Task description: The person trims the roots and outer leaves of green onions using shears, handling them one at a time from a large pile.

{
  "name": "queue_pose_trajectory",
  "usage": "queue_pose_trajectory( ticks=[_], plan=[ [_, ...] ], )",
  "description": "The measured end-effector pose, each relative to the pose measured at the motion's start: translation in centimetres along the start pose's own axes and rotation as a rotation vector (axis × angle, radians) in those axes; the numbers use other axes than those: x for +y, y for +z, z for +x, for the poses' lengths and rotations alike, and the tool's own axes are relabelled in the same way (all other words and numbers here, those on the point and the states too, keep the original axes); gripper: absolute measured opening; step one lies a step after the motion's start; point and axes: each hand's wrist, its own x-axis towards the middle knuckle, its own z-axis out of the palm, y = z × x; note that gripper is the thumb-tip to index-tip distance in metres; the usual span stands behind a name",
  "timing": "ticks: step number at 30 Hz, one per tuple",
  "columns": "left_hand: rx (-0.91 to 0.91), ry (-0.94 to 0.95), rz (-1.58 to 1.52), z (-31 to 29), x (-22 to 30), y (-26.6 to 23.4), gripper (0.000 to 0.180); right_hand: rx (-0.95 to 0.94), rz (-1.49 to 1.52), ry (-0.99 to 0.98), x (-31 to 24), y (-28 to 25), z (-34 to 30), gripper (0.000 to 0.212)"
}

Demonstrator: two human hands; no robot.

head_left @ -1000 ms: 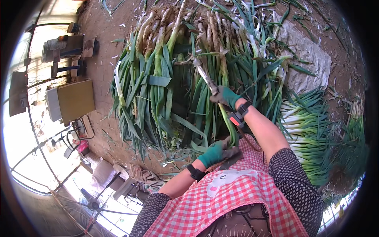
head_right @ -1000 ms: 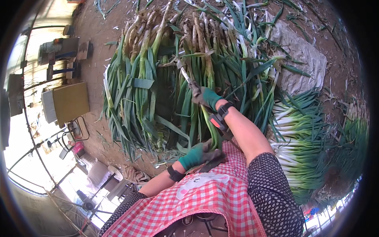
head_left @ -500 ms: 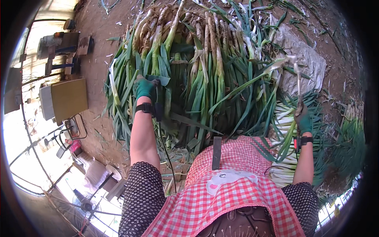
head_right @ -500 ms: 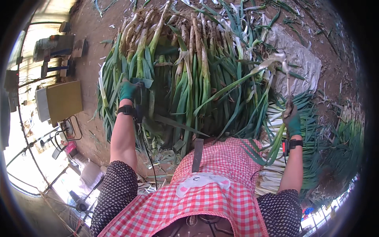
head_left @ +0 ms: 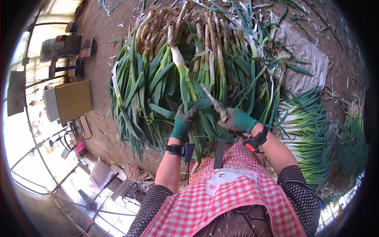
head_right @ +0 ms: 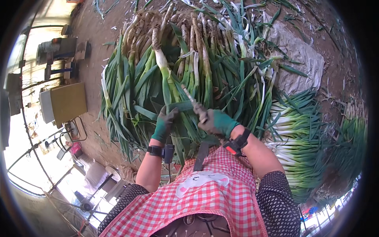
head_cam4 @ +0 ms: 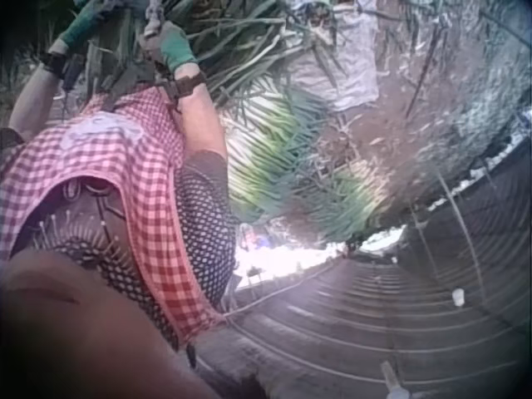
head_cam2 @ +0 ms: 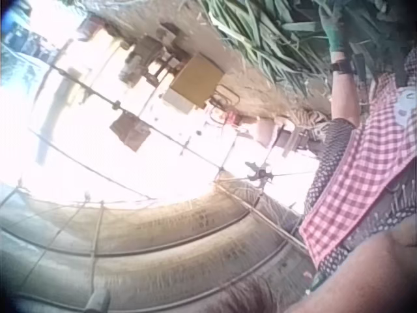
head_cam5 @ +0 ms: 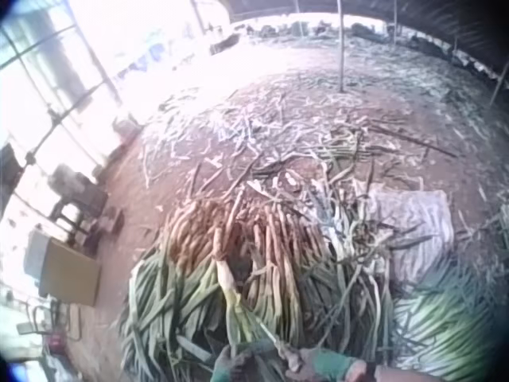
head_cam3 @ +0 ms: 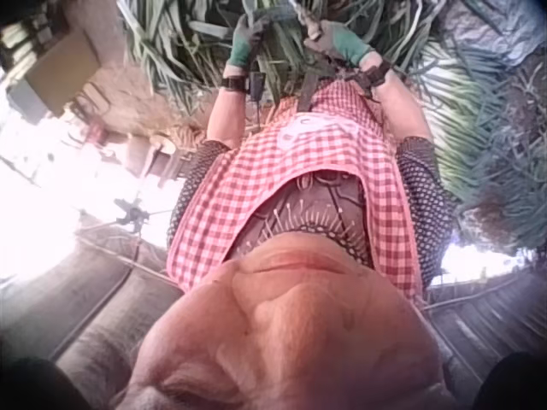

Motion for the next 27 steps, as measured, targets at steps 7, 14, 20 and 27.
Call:
queue_pose_trajectory(
  ticks=[7, 14, 20, 27],
  plan=[
    [0.047, -0.087, -0.162, -0.7, -2.0, -0.4, 0.038, -0.011, -0.048, 0.034, -2.6, 3.4, 3.0, 0.038],
    [0.138, -0.176, -0.274, -1.1, -1.8, 0.3, 0.051, 0.021, -0.144, -0.063, -2.0, 3.5, 9.1, 0.036],
    [0.086, -0.178, -0.022, -0.8, -3.2, -2.6, 0.062, 0.079, -0.108, 0.147, -5.4, 0.2, 17.6, 0.053],
    [0.436, 0.445, 0.566, 1.5, -1.4, 0.3, 0.063, 0.061, -0.188, -0.015, 2.4, 3.7, 12.7, 0.048]
  ],
)
